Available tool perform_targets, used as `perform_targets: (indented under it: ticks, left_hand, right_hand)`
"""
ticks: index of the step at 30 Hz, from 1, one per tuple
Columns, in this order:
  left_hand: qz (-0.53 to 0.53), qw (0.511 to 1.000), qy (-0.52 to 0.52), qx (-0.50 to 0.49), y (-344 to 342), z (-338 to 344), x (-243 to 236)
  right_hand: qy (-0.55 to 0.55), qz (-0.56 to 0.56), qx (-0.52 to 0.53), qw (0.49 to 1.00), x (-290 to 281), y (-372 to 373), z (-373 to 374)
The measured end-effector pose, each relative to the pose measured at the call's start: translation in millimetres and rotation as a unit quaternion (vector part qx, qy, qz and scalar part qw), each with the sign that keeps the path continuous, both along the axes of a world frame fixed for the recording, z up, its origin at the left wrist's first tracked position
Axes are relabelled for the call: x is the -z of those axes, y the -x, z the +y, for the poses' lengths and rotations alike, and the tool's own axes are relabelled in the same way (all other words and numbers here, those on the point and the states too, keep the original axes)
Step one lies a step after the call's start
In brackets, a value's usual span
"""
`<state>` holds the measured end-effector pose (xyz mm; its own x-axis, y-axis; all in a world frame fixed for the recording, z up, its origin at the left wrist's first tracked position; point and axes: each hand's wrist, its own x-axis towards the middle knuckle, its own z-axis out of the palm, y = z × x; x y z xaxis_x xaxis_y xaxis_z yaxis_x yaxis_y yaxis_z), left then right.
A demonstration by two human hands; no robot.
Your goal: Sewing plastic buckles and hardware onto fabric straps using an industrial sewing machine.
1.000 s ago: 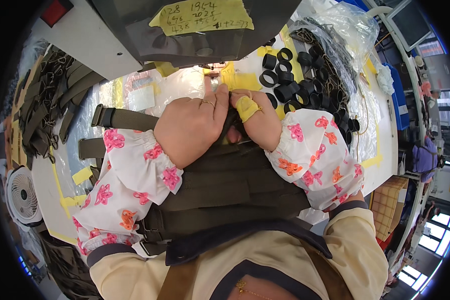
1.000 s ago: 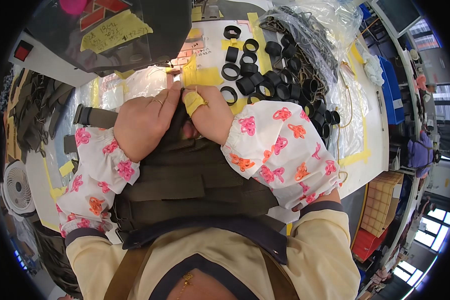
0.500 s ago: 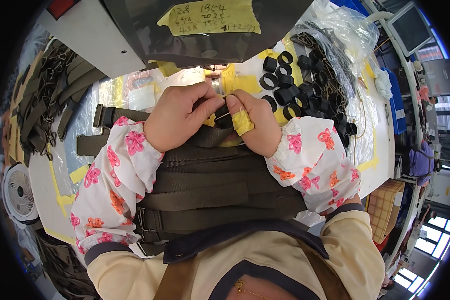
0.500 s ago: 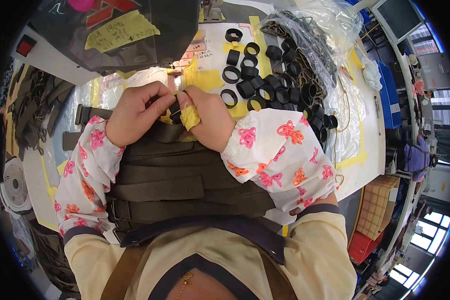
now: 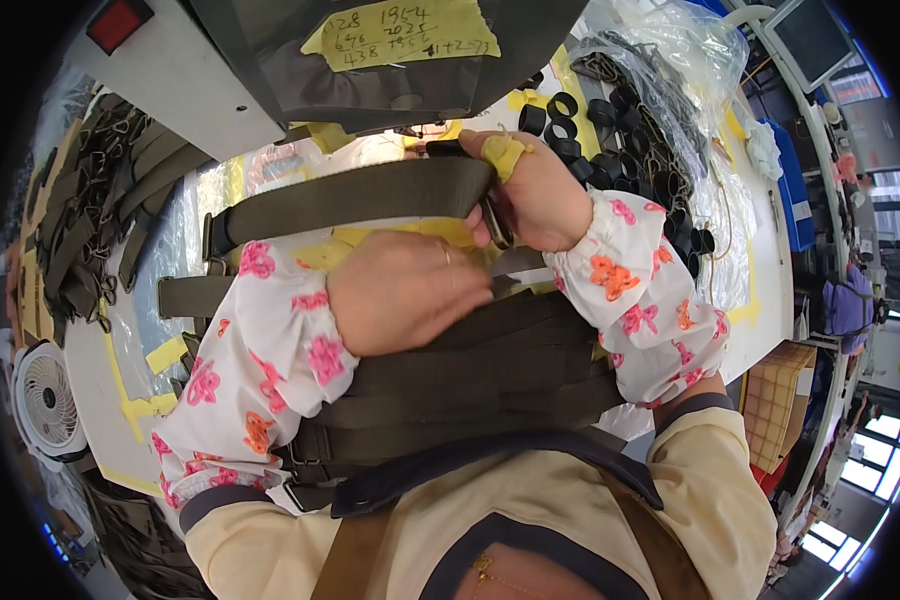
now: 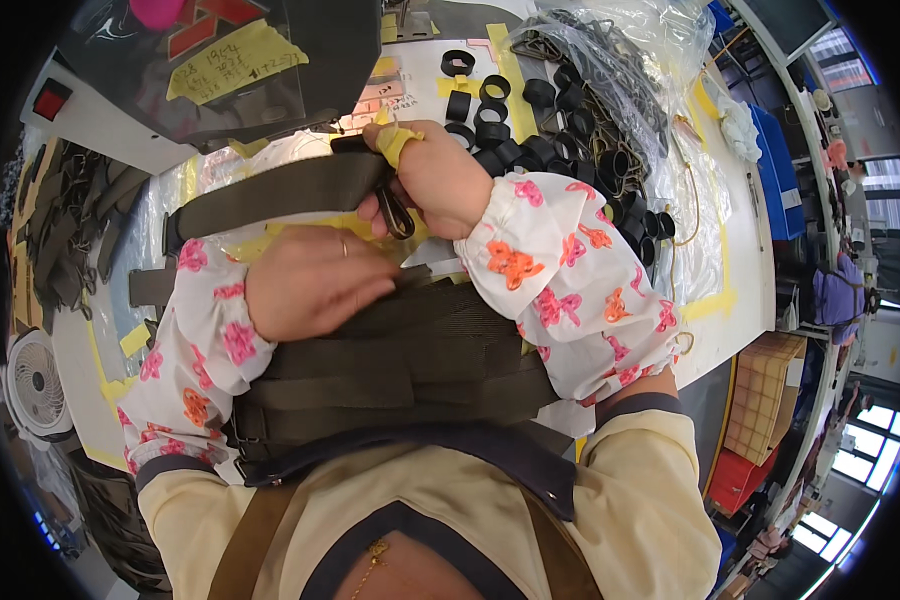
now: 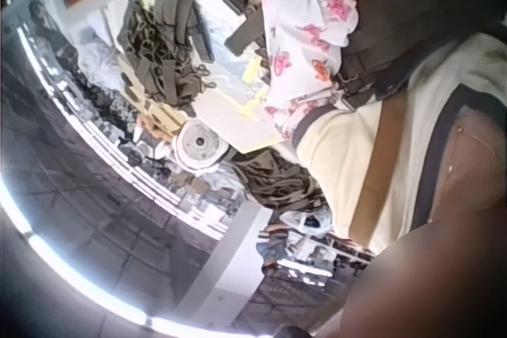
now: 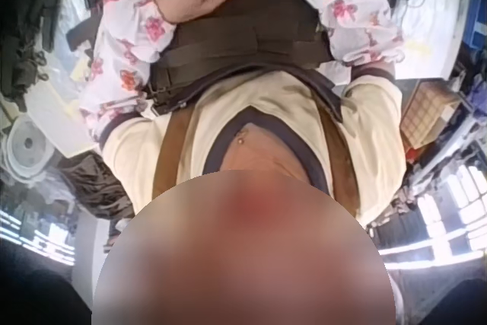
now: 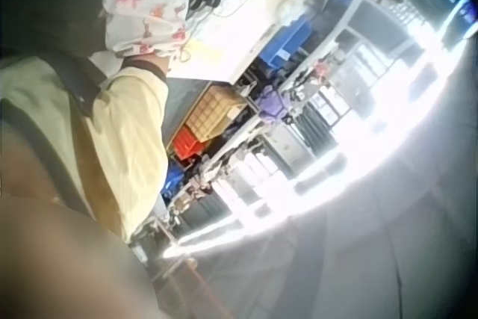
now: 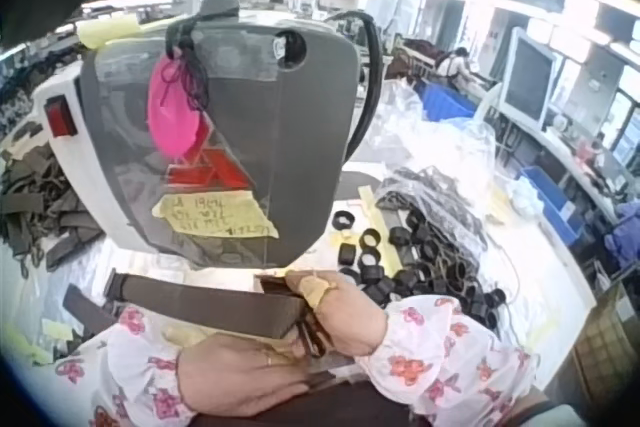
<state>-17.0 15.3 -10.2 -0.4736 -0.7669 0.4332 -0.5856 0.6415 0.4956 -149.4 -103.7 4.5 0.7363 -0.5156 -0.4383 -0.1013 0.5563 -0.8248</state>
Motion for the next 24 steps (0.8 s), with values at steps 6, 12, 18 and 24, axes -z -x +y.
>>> perform_targets:
  ticks: [6,12,18,24]
  left_hand:
    - [0.226,0.949,-0.057,-0.211,-29,-10,28]
    - [-0.099,0.958,0.127,-0.238,-46,-12,31]
    - [-0.208,0.932,0.195,-0.223,-39,-31,13]
    - [-0.295,0.931,0.127,-0.173,-34,-31,8]
  right_hand:
    - [-0.061,0.012,-0.075,0.995,1,1,-1]
    - [-0.085,-0.042,-0.177,0.98,15,1,-5]
    - [0.34,-0.091,0.089,0.932,33,10,12]
    - [0.528,0.046,0.044,0.847,37,3,-14]
